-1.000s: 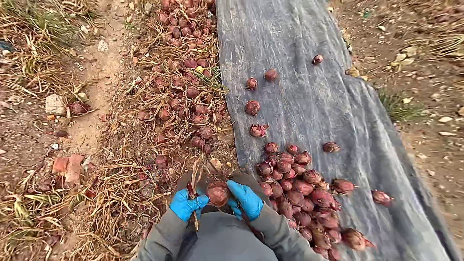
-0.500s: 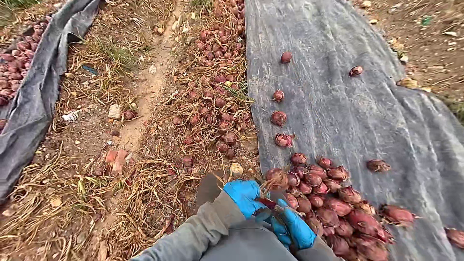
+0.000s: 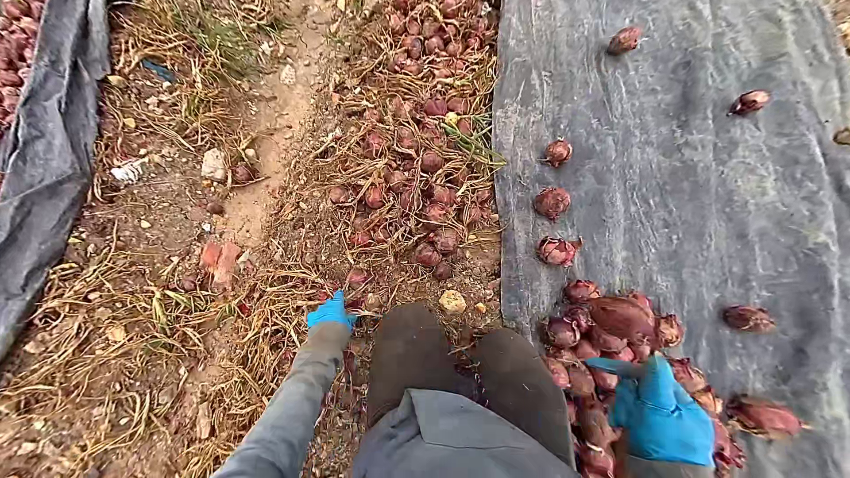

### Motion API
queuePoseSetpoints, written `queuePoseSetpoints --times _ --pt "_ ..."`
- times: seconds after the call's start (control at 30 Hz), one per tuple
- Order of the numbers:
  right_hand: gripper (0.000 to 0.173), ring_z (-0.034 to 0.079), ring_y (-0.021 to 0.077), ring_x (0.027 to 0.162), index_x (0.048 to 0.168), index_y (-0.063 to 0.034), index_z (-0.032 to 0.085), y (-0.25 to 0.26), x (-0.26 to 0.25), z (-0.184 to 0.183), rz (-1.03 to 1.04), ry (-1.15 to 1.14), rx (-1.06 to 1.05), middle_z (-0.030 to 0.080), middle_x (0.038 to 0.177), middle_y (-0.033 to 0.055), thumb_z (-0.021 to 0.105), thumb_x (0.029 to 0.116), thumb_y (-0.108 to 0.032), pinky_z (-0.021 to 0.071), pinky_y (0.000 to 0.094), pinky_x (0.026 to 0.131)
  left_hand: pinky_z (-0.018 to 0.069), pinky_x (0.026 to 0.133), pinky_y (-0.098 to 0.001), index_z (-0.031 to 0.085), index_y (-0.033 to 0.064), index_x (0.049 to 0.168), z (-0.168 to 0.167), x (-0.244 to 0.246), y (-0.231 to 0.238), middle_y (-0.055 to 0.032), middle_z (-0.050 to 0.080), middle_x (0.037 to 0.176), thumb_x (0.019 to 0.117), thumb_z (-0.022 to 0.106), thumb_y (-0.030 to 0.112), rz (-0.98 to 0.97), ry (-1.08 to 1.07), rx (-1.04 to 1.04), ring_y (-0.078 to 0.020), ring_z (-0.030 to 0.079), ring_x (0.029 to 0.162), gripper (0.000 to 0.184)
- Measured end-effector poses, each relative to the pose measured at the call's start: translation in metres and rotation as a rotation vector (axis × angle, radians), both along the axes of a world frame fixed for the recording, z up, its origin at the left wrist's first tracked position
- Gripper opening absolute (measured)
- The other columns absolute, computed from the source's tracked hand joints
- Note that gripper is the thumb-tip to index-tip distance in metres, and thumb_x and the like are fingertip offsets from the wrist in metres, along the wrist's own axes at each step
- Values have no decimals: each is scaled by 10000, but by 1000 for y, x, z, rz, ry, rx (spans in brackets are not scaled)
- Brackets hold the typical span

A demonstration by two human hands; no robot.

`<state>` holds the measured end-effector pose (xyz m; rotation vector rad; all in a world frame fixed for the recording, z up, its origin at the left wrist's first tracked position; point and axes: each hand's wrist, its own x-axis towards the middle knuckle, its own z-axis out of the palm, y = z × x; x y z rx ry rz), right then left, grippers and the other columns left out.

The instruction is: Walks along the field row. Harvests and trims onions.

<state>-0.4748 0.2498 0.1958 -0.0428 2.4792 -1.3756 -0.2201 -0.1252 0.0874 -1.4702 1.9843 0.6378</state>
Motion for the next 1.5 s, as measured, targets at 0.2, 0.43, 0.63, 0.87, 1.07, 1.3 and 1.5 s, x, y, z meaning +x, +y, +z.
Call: queuePoseSetpoints --times 0.2,0.43,0.63,0.87,1.07,1.3,1.5 --pt "600 403 93 340 870 -139 683 -23 -4 2 -130 -166 75 415 461 -60 297 1093 -542 402 305 339 466 994 -731 536 229 1513 -74 -30 -82 -252 542 1479 913 711 173 -201 67 -70 -513 543 1308 628" --pt "556 445 102 366 1029 -89 756 -42 30 25 -88 -327 176 489 488 -36 308 1126 -403 425 294 364 441 1034 -721 625 173 1421 -119 -93 -101 -243 601 1415 965 678 289 -429 -232 220 -463 565 1311 474" --pt "567 441 105 361 997 -103 749 -36 29 20 -77 -307 170 475 482 -39 311 1120 -440 421 302 357 500 990 -661 709 0 1186 -128 -38 -95 -245 671 1276 759 849 493 -459 -418 254 -411 634 1224 667" --pt "434 394 104 389 1070 -159 761 -27 40 -9 193 -434 170 445 528 -48 467 1055 -478 399 312 384 412 1149 -585 682 10 1272 -119 16 -11 -233 642 1361 1031 604 474 186 134 285 -374 569 1342 529" --pt "564 455 128 437 1254 -129 687 -47 48 -7 455 -796 67 512 613 -2 318 1100 -528 453 315 429 629 871 -422 639 -54 1041 -3 8 93 -149 744 934 935 698 148 467 1003 589 -246 754 876 236" --pt "626 538 141 554 1010 -113 675 -54 59 19 713 -593 73 574 693 23 349 1043 -647 490 356 540 541 659 -355 679 86 1017 93 -17 155 -16 660 780 899 738 337 -73 769 686 -135 628 677 284" --pt "674 580 144 644 925 -129 736 -14 65 8 713 -507 149 683 774 5 316 1051 -640 491 407 664 476 1035 -618 712 120 1206 110 -61 109 -174 714 1213 998 532 643 -249 143 197 -358 652 1204 591"
